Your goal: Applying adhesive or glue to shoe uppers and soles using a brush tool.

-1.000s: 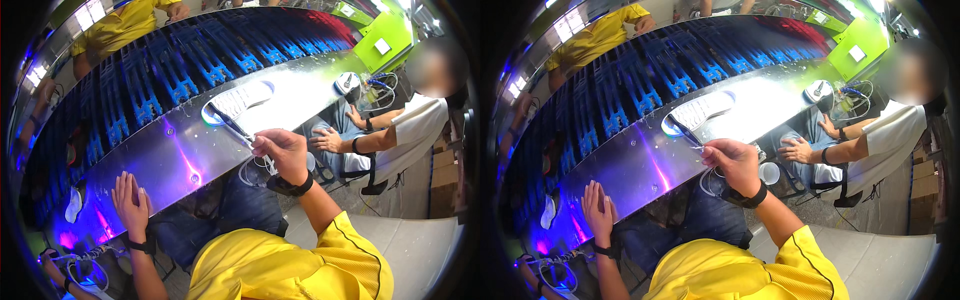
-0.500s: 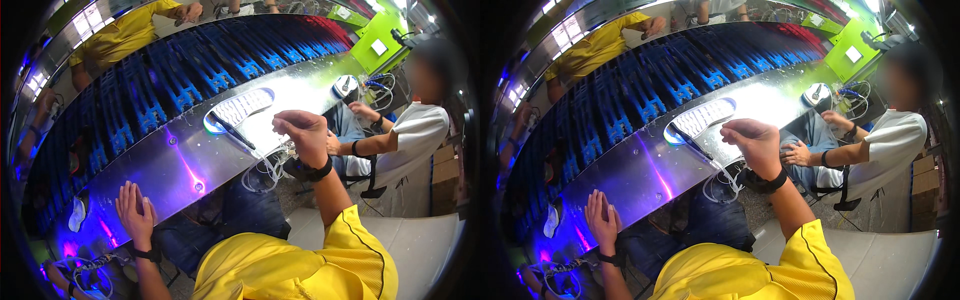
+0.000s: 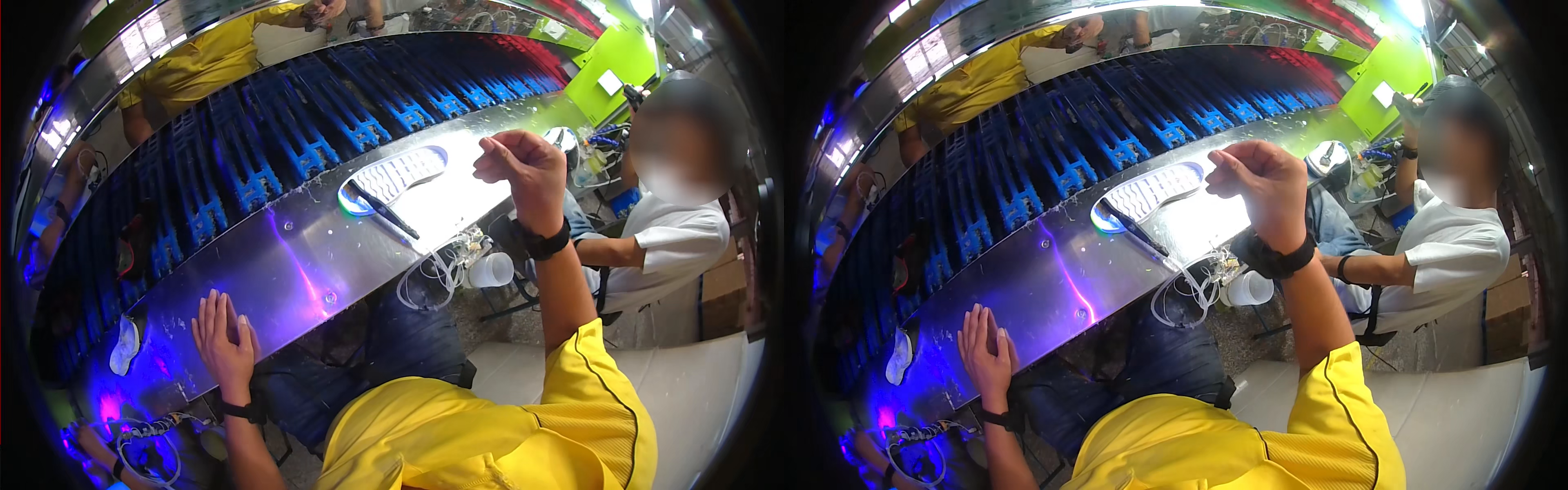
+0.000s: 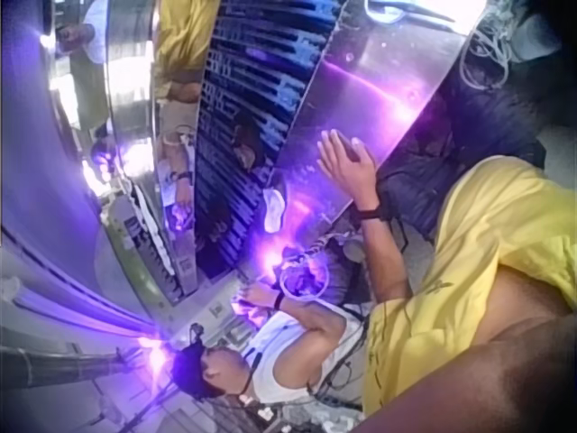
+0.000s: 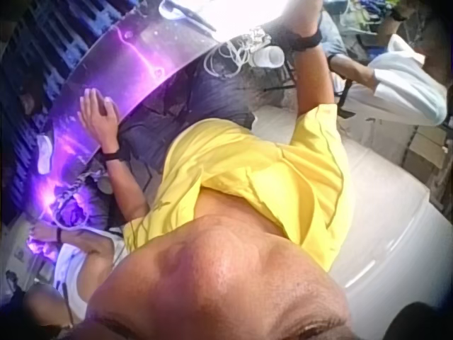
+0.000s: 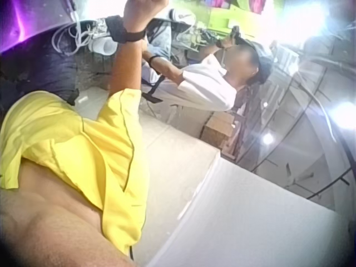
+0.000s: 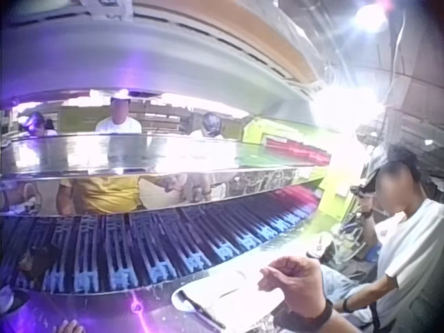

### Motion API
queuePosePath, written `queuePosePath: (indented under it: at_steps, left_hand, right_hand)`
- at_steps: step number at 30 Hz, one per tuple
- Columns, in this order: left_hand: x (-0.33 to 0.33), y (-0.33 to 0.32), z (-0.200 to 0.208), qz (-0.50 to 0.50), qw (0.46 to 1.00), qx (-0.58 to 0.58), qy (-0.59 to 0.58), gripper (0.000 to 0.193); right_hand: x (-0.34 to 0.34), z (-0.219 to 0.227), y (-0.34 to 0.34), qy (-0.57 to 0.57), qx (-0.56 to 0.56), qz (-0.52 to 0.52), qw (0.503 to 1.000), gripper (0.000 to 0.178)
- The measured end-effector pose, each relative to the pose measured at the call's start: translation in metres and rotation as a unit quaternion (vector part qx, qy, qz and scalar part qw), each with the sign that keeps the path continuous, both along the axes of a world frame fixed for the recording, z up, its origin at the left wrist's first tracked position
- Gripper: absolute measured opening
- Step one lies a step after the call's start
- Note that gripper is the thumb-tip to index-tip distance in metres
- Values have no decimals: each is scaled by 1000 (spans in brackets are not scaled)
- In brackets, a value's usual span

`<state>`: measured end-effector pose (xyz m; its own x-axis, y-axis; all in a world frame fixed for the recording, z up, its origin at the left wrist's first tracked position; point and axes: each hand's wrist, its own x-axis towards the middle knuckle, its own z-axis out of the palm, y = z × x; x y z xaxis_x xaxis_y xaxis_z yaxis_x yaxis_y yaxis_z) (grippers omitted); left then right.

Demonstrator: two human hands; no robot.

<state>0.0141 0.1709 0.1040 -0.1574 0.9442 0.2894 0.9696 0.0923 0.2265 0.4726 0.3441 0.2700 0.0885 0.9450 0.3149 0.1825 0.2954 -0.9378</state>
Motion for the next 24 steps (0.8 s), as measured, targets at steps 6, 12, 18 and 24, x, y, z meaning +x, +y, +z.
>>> queuePosePath:
  at_steps: [6,12,18,24]
  left_hand:
    - [-3,-5,-3,4,1000,4,-3,49]
    - [-5,-6,-4,4,1000,5,-9,49]
    - [-5,-1,-6,0,1000,9,-3,49]
    - [-4,3,-8,2,1000,3,-2,49]
  right_hand:
    - [10,-2,41,-157,-24,9,987,16]
    - [34,-57,100,-187,-62,48,979,15]
    - [41,-88,127,-349,-45,38,935,17]
    - [43,-113,147,-499,-1,47,865,9]
